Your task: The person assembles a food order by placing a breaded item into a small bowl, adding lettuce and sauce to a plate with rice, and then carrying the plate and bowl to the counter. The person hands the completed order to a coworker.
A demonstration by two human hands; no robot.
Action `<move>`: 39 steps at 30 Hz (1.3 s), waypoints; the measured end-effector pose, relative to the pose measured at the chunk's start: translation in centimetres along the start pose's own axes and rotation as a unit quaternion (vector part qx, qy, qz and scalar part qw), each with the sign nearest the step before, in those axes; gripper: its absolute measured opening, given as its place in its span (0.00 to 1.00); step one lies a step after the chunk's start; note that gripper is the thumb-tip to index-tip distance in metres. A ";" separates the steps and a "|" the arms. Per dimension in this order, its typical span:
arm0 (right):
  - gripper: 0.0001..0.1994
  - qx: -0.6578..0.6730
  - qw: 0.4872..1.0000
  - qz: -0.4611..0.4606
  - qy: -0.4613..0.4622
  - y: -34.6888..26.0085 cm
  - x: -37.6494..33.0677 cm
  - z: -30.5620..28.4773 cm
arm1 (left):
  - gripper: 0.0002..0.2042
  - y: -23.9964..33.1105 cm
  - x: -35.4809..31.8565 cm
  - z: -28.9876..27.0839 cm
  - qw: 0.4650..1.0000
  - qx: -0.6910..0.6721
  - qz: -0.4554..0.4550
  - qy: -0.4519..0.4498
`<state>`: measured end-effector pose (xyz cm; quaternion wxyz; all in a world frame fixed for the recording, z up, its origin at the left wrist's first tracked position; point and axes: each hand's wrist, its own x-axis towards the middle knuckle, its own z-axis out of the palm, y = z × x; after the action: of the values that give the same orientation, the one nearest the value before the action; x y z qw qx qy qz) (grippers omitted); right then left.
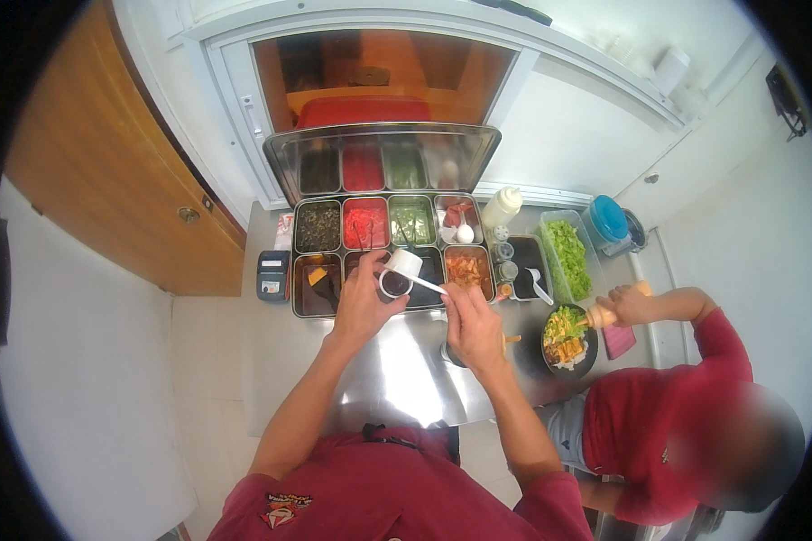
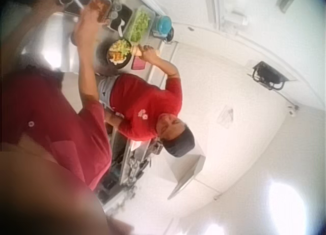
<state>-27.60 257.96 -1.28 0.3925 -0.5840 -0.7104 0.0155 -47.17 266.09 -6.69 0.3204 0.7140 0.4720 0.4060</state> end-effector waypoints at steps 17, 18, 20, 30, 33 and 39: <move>0.10 -0.037 0.975 0.202 -0.086 5.5 -1.0 3.7 | 0.39 -1.7 -1.4 -1.3 0.999 0.033 -0.025 0.022; 0.11 -0.054 0.974 0.194 -0.102 5.9 -1.0 4.2 | 0.39 -1.8 -1.6 -1.6 0.999 0.035 -0.028 0.023; 0.11 -0.073 0.970 0.194 -0.127 6.5 -1.0 5.2 | 0.39 -1.9 -2.0 -2.1 0.998 0.044 -0.035 0.026; 0.08 -0.197 0.920 0.159 -0.301 8.8 -0.6 5.7 | 0.39 -1.6 -3.6 -3.2 0.998 0.005 -0.070 -0.005; 0.10 -0.230 0.892 0.181 -0.346 8.9 -0.2 5.4 | 0.39 -1.4 -3.8 -3.3 0.998 0.007 -0.067 0.000; 0.18 -0.214 0.874 0.232 -0.370 6.7 2.5 3.3 | 0.39 -1.9 -4.0 -4.1 0.998 0.034 -0.044 0.028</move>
<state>-24.02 263.58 -5.45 -0.0480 -0.7531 -0.6342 0.1685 -52.44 263.31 -7.49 0.3004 0.6915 0.5249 0.3951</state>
